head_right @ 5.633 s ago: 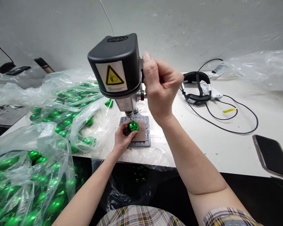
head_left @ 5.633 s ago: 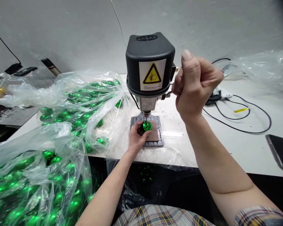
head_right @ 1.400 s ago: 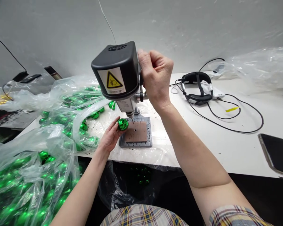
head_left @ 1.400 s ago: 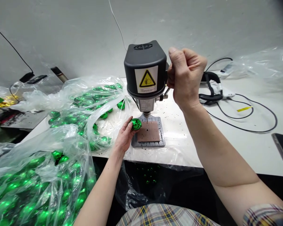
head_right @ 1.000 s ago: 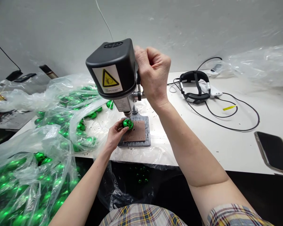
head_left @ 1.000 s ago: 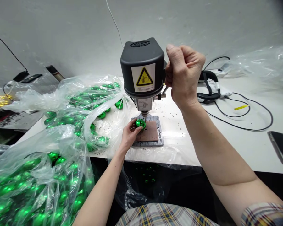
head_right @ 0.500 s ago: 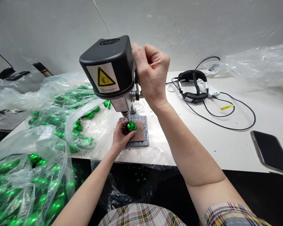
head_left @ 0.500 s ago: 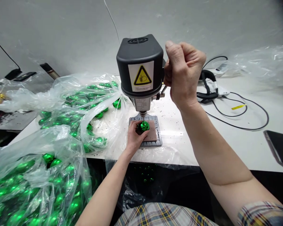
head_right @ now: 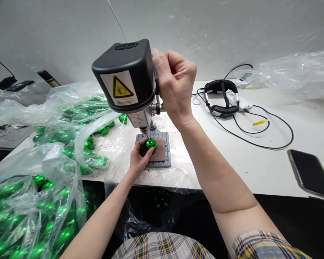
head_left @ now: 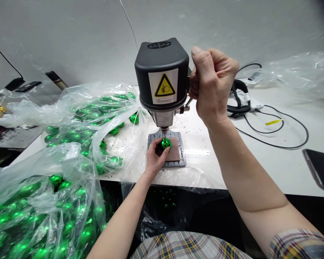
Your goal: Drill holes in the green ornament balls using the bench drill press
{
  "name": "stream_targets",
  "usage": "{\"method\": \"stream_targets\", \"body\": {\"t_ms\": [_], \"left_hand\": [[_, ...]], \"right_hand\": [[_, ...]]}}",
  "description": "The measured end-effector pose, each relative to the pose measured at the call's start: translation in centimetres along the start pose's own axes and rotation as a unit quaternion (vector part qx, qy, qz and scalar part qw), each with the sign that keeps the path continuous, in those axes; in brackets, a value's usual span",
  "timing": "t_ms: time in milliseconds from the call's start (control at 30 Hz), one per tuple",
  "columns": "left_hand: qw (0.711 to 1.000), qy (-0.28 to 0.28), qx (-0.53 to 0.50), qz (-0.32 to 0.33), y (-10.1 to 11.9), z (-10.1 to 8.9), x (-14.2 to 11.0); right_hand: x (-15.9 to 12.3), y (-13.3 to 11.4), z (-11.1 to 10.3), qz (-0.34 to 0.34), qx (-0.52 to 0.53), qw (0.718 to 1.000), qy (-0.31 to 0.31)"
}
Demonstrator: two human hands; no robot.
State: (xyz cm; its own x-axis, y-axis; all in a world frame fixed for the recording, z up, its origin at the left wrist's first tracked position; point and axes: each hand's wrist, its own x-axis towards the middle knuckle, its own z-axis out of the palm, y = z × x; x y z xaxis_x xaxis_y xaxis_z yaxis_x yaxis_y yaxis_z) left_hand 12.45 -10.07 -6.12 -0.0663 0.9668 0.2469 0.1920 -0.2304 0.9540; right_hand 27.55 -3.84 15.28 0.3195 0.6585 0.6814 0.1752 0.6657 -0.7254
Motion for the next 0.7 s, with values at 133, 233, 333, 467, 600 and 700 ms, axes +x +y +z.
{"method": "stream_targets", "body": {"t_ms": [133, 233, 333, 467, 600, 700], "left_hand": [[1.000, 0.025, 0.005, 0.014, -0.8, 0.2, 0.0], [0.999, 0.030, 0.024, 0.030, -1.1, 0.4, 0.1], [0.998, 0.033, 0.038, 0.045, -1.2, 0.5, 0.1], [0.996, 0.040, 0.057, 0.048, -1.4, 0.5, 0.1], [0.997, 0.044, 0.060, 0.034, -1.6, 0.6, 0.1], [0.996, 0.049, 0.065, 0.031, -1.4, 0.6, 0.1]], "right_hand": [[-0.3, -0.1, -0.1, -0.016, 0.029, 0.999, 0.009], [-0.6, 0.0, -0.2, -0.032, 0.037, 0.999, 0.012], [-0.8, 0.3, -0.2, -0.064, 0.076, 0.995, 0.015], [-1.0, 0.5, -0.3, -0.088, 0.122, 0.989, 0.013], [-2.0, 0.3, -0.7, -0.097, 0.122, 0.988, 0.001], [-3.6, 0.2, -1.3, -0.111, 0.107, 0.988, -0.001]]}}
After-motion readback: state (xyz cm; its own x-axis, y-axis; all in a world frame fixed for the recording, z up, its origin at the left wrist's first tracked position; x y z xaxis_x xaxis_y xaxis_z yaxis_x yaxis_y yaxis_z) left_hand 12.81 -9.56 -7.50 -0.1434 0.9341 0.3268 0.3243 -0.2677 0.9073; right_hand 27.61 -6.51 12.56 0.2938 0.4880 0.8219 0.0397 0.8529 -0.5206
